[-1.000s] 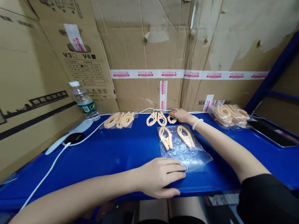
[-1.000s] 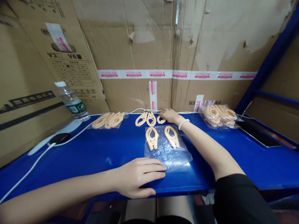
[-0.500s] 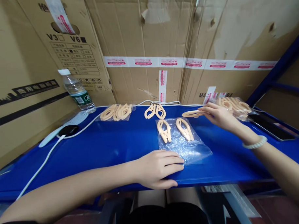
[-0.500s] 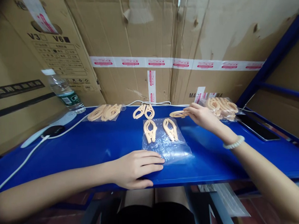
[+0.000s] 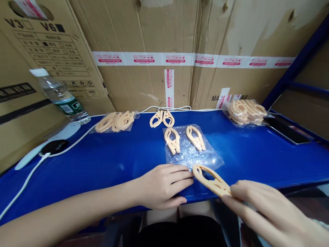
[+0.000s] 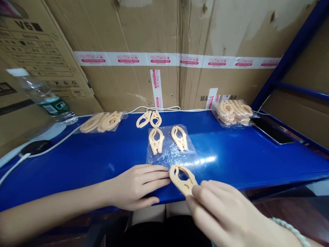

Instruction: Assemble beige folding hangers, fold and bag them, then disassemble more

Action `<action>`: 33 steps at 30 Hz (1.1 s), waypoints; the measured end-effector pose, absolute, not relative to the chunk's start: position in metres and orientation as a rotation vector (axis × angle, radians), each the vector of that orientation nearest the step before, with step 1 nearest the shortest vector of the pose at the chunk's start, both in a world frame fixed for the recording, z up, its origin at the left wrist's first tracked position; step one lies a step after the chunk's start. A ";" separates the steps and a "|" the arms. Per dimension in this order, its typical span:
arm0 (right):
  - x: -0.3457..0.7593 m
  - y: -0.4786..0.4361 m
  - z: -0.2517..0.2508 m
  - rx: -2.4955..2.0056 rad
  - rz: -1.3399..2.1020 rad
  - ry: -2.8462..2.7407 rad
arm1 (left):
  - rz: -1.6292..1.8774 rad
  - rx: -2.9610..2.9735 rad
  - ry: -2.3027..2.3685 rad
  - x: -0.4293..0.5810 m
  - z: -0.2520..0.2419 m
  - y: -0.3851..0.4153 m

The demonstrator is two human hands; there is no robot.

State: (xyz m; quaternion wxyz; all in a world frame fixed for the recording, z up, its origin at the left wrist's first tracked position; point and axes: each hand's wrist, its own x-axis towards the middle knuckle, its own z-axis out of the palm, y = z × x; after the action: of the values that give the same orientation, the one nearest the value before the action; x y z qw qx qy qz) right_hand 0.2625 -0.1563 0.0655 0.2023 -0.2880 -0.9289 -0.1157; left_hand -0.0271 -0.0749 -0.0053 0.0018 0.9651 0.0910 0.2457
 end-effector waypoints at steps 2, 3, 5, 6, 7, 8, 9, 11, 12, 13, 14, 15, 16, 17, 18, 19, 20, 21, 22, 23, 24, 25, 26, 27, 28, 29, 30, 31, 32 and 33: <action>0.247 -0.146 0.057 -0.611 -0.381 -2.671 | 0.790 3.026 0.282 -0.027 -0.006 -0.075; 0.239 -0.139 0.053 -0.533 -0.447 -2.686 | 0.792 3.025 0.280 -0.027 -0.006 -0.075; 0.226 -0.125 0.047 -0.472 -0.625 -2.675 | 0.792 3.024 0.276 -0.026 -0.005 -0.076; 0.221 -0.120 0.046 -0.462 -0.708 -2.663 | 0.799 3.025 0.273 -0.026 -0.005 -0.076; 0.217 -0.118 0.046 -0.458 -0.765 -2.655 | 0.810 3.026 0.273 -0.026 -0.004 -0.076; 0.213 -0.118 0.048 -0.447 -0.785 -2.656 | 0.823 3.025 0.272 -0.025 -0.003 -0.076; 0.210 -0.122 0.052 -0.430 -0.773 -2.668 | 0.833 3.021 0.270 -0.025 -0.003 -0.076; 0.206 -0.134 0.060 -0.391 -0.697 -2.720 | 0.839 3.006 0.259 -0.024 -0.003 -0.076; 0.204 -0.140 0.063 -0.373 -0.674 -2.738 | 0.836 3.001 0.252 -0.024 -0.003 -0.076; 0.203 -0.145 0.066 -0.372 -0.672 -2.743 | 0.833 3.001 0.247 -0.024 -0.003 -0.077; 0.201 -0.148 0.067 -0.382 -0.684 -2.732 | 0.836 3.007 0.243 -0.023 -0.004 -0.077; 0.200 -0.149 0.066 -0.406 -0.713 -2.711 | 0.847 3.017 0.240 -0.023 -0.004 -0.077; 0.199 -0.147 0.064 -0.435 -0.739 -2.689 | 0.862 3.029 0.240 -0.023 -0.005 -0.078; 0.198 -0.144 0.060 -0.460 -0.758 -2.669 | 0.877 3.040 0.239 -0.023 -0.005 -0.079; 0.197 -0.140 0.057 -0.481 -0.777 -2.660 | 0.894 3.048 0.240 -0.023 -0.006 -0.079; 0.197 -0.136 0.053 -0.486 -0.792 -2.659 | 0.908 3.055 0.239 -0.023 -0.006 -0.080; 0.196 -0.132 0.049 -0.476 -0.802 -2.661 | 0.917 3.060 0.238 -0.022 -0.006 -0.080; 0.196 -0.128 0.046 -0.460 -0.808 -2.663 | 0.921 3.063 0.237 -0.022 -0.006 -0.080; 0.196 -0.124 0.044 -0.440 -0.820 -2.664 | 0.920 3.067 0.234 -0.022 -0.006 -0.080; 0.197 -0.120 0.043 -0.420 -0.842 -2.661 | 0.916 3.075 0.231 -0.022 -0.005 -0.080; 0.197 -0.116 0.042 -0.406 -0.871 -2.655 | 0.909 3.085 0.228 -0.023 -0.005 -0.080; 0.198 -0.110 0.041 -0.402 -0.909 -2.643 | 0.902 3.096 0.225 -0.023 -0.005 -0.080; 0.198 -0.104 0.040 -0.412 -0.955 -2.632 | 0.901 3.105 0.224 -0.024 -0.005 -0.080; 0.199 -0.098 0.039 -0.436 -1.009 -2.620 | 0.901 3.112 0.224 -0.024 -0.005 -0.080; 0.199 -0.091 0.037 -0.478 -1.066 -2.606 | 0.902 3.117 0.226 -0.025 -0.005 -0.080; 0.200 -0.084 0.035 -0.543 -1.117 -2.596 | 0.902 3.117 0.229 -0.026 -0.005 -0.080; 0.200 -0.078 0.033 -0.623 -1.161 -2.585 | 0.900 3.116 0.233 -0.026 -0.006 -0.080; 0.200 -0.073 0.031 -0.707 -1.196 -2.575 | 0.893 3.115 0.236 -0.027 -0.006 -0.080; 0.200 -0.069 0.028 -0.782 -1.221 -2.567 | 0.885 3.114 0.237 -0.027 -0.006 -0.080; 0.199 -0.065 0.026 -0.837 -1.238 -2.562 | 0.877 3.113 0.238 -0.027 -0.007 -0.080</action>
State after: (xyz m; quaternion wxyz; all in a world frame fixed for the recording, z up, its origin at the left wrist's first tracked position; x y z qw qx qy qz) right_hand 0.1991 -0.0649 0.0262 0.0876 -0.2812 -0.8605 -0.4156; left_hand -0.0271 -0.0803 -0.0066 -0.0506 0.9587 0.0731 0.2701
